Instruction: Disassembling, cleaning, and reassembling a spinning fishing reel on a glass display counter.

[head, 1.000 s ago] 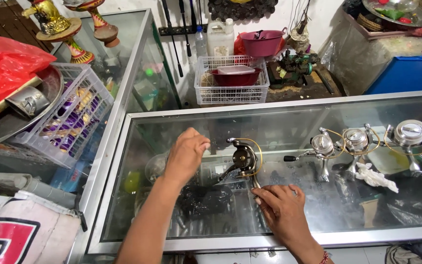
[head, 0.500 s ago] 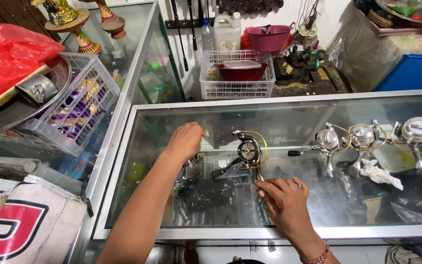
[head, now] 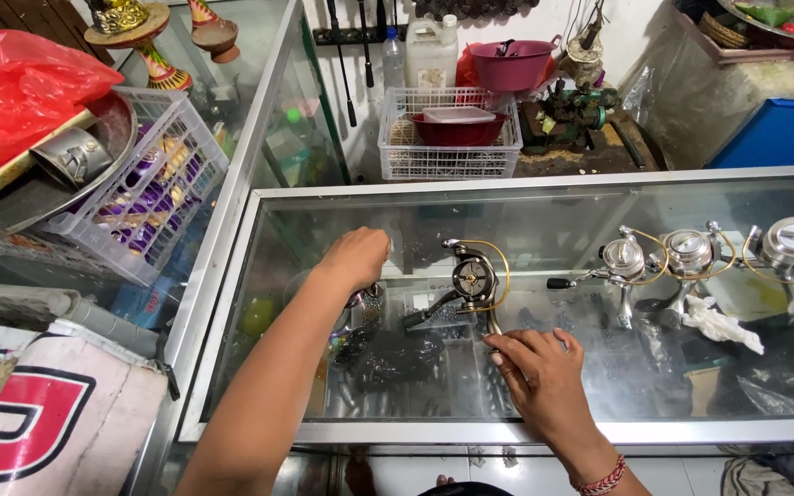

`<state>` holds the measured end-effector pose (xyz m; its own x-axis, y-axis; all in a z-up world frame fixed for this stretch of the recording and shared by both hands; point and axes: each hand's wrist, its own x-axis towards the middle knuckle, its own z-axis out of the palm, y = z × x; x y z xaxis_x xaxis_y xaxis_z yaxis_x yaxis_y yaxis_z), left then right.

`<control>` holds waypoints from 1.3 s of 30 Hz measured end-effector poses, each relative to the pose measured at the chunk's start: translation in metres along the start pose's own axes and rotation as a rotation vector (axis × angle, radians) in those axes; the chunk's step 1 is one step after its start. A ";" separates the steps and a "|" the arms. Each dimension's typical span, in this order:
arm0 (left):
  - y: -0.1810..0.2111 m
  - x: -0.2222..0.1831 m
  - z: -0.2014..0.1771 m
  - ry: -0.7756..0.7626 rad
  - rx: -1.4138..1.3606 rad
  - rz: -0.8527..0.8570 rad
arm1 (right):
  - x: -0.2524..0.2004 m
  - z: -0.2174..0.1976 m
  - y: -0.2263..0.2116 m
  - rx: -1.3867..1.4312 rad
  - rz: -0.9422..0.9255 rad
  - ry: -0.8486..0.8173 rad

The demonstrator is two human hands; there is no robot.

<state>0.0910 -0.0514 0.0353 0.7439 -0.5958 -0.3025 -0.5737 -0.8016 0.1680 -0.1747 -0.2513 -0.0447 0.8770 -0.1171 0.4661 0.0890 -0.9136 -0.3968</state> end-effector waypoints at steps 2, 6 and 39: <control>0.000 0.001 -0.001 -0.015 -0.009 -0.013 | -0.001 0.002 0.001 -0.009 -0.005 0.000; 0.003 -0.003 -0.007 -0.045 -0.040 -0.032 | 0.000 0.001 0.002 -0.016 -0.016 -0.005; 0.050 -0.081 0.096 0.384 -0.443 0.244 | 0.003 -0.005 -0.004 0.070 0.018 -0.083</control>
<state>-0.0309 -0.0385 -0.0223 0.7264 -0.6733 0.1376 -0.6073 -0.5352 0.5871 -0.1745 -0.2504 -0.0380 0.9145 -0.0976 0.3925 0.1035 -0.8817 -0.4603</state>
